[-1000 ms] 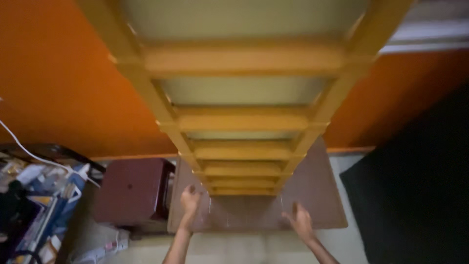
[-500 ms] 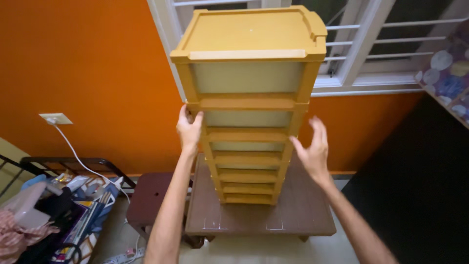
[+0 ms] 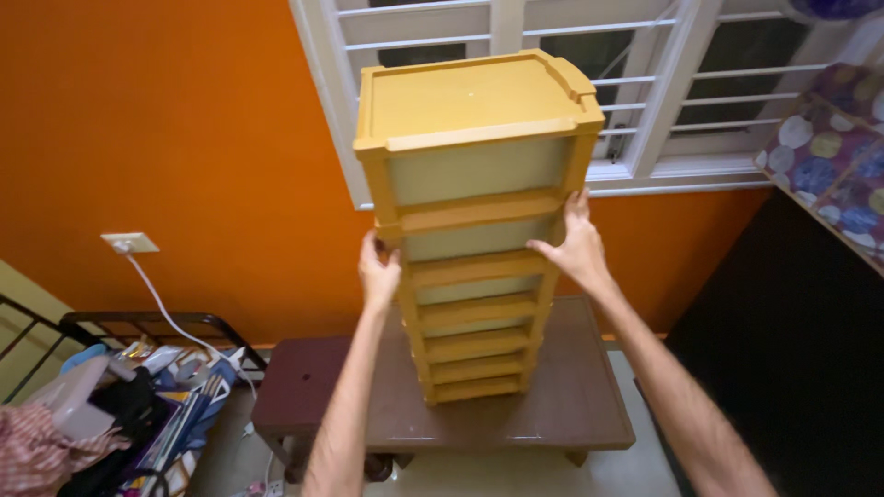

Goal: The person assembles a plastic drawer unit by inserting a white drawer into the top slot of a yellow frame, then attaching the yellow lid. The person repeatedly adjusts and aligns the lid and drawers to ensure a secure fit.

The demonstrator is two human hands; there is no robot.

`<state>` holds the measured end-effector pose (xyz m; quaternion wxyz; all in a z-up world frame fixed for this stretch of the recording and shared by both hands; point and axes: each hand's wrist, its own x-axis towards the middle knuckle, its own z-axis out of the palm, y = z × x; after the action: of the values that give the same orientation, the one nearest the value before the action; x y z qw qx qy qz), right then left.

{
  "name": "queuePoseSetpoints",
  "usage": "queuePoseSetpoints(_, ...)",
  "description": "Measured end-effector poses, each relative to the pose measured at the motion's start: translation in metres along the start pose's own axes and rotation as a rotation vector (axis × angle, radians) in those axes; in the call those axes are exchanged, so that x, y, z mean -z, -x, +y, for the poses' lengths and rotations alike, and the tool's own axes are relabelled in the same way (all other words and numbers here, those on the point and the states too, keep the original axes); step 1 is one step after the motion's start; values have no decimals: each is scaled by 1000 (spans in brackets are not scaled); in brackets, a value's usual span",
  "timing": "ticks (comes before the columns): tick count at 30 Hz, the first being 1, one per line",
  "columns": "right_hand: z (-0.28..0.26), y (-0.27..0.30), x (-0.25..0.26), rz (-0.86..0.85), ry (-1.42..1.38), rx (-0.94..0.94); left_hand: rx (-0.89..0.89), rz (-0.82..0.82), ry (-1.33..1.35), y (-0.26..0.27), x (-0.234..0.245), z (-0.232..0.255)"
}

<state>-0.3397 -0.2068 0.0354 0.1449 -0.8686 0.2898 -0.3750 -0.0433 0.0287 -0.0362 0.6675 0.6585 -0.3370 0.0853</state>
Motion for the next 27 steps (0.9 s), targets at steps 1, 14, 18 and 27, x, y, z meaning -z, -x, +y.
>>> queuePoseSetpoints(1,8,-7,-3,15,3,43,-7,25,-67,12,0,7)
queuePoseSetpoints(14,55,-110,-83,-248,-427,-41,24,-57,-97,126,-43,101)
queuePoseSetpoints(18,27,-77,-117,63,-1040,-586,-105,-92,-145,133,-53,113)
queuePoseSetpoints(27,-109,49,-55,241,-545,-197,-154,-177,-90,130,-115,111)
